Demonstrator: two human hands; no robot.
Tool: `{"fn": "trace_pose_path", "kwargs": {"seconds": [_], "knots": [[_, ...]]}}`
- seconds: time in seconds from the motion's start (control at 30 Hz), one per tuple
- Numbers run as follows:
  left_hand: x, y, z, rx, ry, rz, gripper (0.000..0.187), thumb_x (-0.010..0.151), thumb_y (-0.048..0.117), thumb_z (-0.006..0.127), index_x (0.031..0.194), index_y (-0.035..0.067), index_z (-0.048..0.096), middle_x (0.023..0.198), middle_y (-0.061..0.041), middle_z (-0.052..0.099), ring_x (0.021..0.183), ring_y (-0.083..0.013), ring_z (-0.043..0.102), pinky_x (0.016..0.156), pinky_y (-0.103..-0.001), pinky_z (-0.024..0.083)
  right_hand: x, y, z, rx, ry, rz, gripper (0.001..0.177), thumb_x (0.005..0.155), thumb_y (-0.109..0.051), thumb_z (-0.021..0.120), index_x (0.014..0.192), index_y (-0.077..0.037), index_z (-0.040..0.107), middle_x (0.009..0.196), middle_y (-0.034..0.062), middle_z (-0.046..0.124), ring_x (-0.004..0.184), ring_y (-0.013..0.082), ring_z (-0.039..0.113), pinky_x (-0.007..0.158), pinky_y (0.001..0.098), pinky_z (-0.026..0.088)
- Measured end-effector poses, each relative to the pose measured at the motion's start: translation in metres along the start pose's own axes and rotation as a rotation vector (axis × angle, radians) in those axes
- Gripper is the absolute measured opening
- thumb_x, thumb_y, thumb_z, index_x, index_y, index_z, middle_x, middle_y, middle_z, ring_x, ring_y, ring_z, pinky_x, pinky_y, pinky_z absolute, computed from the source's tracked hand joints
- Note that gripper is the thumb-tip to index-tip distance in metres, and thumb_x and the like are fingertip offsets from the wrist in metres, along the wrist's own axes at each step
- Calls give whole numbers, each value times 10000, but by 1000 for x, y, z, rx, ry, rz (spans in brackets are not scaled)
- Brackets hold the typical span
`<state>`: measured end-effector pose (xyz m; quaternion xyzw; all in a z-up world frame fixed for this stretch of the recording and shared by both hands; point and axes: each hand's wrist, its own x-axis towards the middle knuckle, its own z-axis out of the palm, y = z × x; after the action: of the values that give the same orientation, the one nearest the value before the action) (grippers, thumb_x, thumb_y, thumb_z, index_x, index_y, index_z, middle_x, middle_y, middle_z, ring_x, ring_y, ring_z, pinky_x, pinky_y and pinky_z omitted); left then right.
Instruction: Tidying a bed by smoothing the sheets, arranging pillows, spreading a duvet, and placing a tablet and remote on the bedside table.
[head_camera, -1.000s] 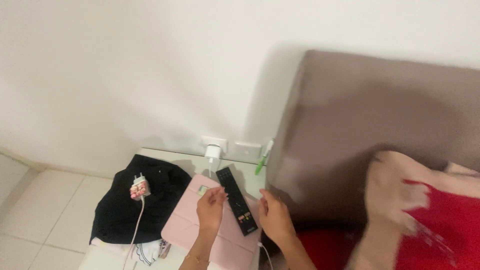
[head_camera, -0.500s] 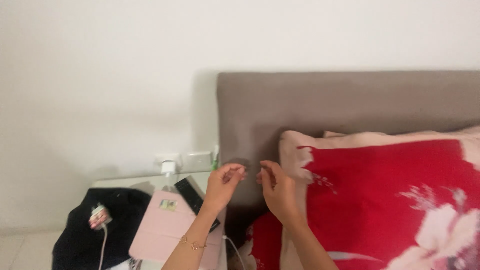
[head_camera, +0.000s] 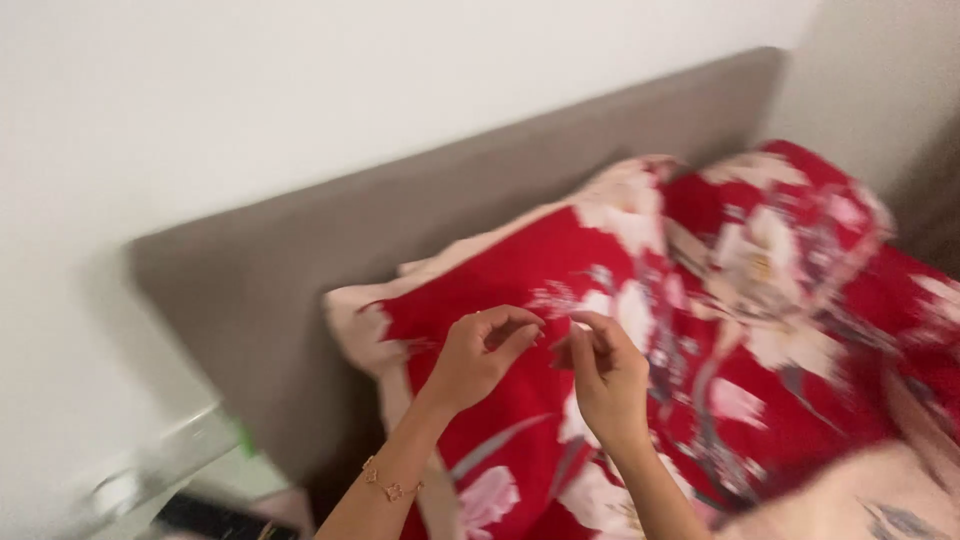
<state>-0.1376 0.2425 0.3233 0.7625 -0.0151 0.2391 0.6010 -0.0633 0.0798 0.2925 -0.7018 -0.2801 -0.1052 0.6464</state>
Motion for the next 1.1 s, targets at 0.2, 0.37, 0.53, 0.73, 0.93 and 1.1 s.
{"fn": "trace_pose_path", "kwargs": {"seconds": [0.2, 0.37, 0.53, 0.73, 0.93, 1.1], "knots": [[15, -17, 128, 8, -315, -26, 155, 917, 249, 682, 963, 142, 784, 843, 25, 769, 748, -81, 667, 719, -256, 528, -48, 35, -126, -141, 269, 254, 221, 984, -135, 586, 1167, -57, 683, 776, 99, 765, 598, 177, 700, 580, 292, 582], [3, -31, 227, 46, -557, -103, 216, 944, 287, 643, 1020, 149, 791, 964, 29, 800, 858, -85, 708, 817, -263, 534, -100, 69, -216, -205, 428, 385, 230, 966, -100, 611, 1182, -85, 689, 807, 107, 745, 709, 166, 698, 699, 291, 613], [-10, -36, 304, 146, -728, -268, 202, 961, 294, 626, 1025, 177, 778, 981, 37, 802, 923, -101, 734, 841, -288, 560, -136, 82, -288, -409, 603, 653, 324, 943, -140, 595, 1258, -143, 670, 987, 46, 779, 802, 205, 771, 829, 307, 542], [-5, -45, 389, 124, -750, -195, 271, 903, 312, 615, 1097, 192, 762, 1031, 60, 796, 952, -105, 724, 859, -297, 539, -139, 88, -344, -376, 724, 578, 372, 948, -106, 576, 1314, -130, 635, 1060, 80, 775, 805, 223, 737, 813, 326, 559], [19, -19, 427, 121, -839, -277, 305, 969, 287, 575, 1198, 166, 736, 1183, 7, 772, 1115, -143, 705, 927, -311, 548, -113, 97, -389, -359, 785, 579, 349, 963, -134, 601, 1310, -105, 626, 1045, 101, 778, 848, 245, 749, 757, 352, 578], [52, -35, 472, 124, -865, -319, 317, 970, 278, 579, 1220, 159, 733, 1211, -1, 766, 1130, -141, 701, 962, -301, 539, -79, 120, -428, -375, 787, 652, 364, 976, -125, 572, 1336, -97, 622, 1055, 91, 777, 869, 227, 757, 776, 332, 550]]}}
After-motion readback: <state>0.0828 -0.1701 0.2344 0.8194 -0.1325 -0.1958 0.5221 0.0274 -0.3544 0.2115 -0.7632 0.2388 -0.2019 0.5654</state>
